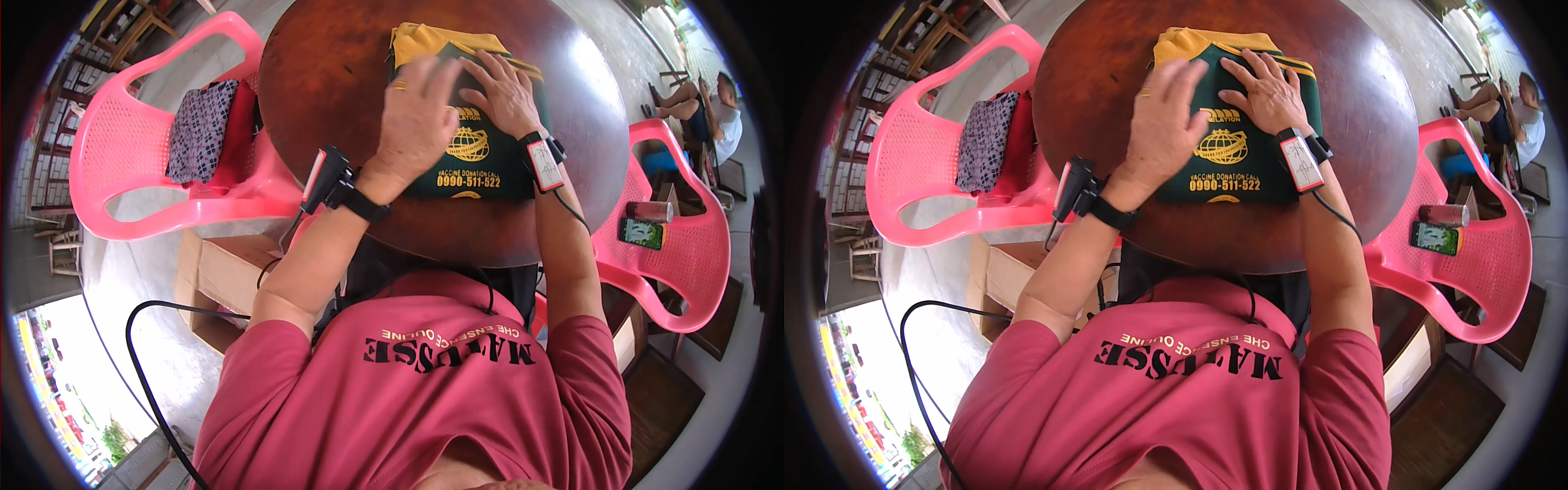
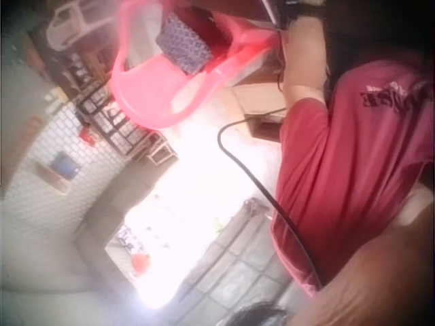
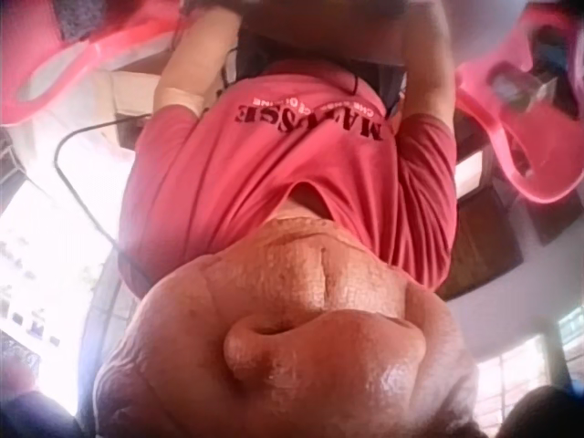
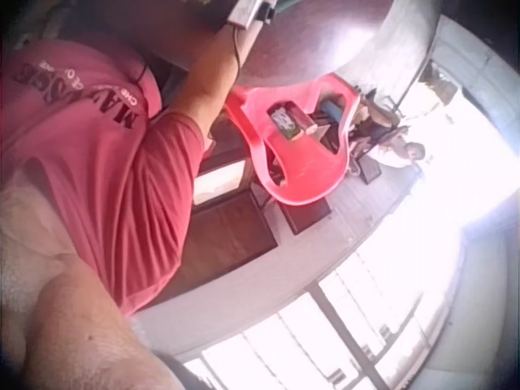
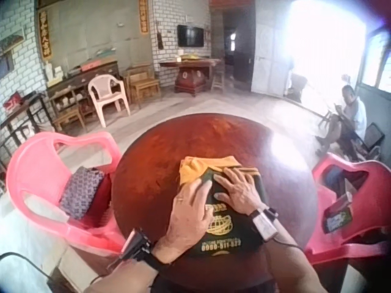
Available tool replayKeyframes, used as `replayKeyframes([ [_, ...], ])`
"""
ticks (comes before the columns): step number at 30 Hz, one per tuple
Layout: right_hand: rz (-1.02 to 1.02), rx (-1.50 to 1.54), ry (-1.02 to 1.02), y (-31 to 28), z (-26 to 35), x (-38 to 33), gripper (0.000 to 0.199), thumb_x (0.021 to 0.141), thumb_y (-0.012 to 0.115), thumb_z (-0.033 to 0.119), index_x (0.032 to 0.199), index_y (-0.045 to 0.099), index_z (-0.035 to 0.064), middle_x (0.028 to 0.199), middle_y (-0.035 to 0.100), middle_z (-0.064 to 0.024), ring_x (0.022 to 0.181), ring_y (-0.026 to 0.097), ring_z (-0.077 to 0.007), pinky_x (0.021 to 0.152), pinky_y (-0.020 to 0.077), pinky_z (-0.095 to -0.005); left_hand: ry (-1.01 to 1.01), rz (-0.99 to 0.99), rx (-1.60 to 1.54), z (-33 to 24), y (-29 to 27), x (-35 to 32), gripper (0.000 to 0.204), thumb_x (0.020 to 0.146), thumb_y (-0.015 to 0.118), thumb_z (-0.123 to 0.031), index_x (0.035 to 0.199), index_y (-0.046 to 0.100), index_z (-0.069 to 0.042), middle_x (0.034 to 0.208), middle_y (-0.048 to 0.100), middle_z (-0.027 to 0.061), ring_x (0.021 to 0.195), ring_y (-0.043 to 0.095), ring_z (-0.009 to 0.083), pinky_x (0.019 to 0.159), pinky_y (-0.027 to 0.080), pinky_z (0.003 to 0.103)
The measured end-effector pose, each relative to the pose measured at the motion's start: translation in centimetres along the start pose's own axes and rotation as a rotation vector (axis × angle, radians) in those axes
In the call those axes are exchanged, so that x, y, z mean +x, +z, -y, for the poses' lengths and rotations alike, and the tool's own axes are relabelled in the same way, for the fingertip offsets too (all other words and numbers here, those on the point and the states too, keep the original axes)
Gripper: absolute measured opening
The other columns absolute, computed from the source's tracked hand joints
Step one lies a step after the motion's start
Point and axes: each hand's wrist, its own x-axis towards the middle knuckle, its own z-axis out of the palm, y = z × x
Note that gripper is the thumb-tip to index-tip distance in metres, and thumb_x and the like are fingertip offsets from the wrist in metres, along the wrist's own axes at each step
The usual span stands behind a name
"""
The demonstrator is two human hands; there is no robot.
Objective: Folding a green and yellow sports shirt on a round wooden table.
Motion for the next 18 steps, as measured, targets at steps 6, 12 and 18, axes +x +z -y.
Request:
replayKeyframes([
  [6,0.049,0.04,-0.003,-0.2,-0.2,0.2,0.057,0.09,0.046,0.058,0.14,0.04,0.0319,0.147,0.037,-0.007,0.136,0.033,-0.0295,0.107,0.0264,-0.055,0.018,0.418,0.254,-1.0,1.7,-2.8,0.075,0.078,0.066,-0.051,0.136,0.044,-0.009,0.138,0.038,0.0214,0.132,0.029,0.0398,0.106,0.024,0.056],
  [12,0.197,0.13,-0.159,-1.0,-2.8,1.3,0.058,0.086,0.058,0.049,0.139,0.044,0.0313,0.142,0.042,-0.0075,0.132,0.037,-0.0301,0.106,0.0247,-0.0554,-0.007,0.466,0.33,-1.3,2.2,-4.0,0.083,0.075,0.066,-0.056,0.14,0.041,-0.011,0.142,0.033,0.0228,0.133,0.026,0.0436,0.106,0.021,0.059],
  [18,-0.009,0.261,-0.159,0.3,-3.6,0.7,0.055,0.082,0.056,0.059,0.132,0.052,0.0358,0.138,0.047,-0.0041,0.13,0.04,-0.0283,0.109,0.024,-0.0533,-0.049,0.418,0.305,-1.1,2.0,-3.9,0.072,0.076,0.066,-0.05,0.137,0.046,-0.017,0.142,0.038,0.014,0.134,0.03,0.034,0.109,0.02,0.052],
])
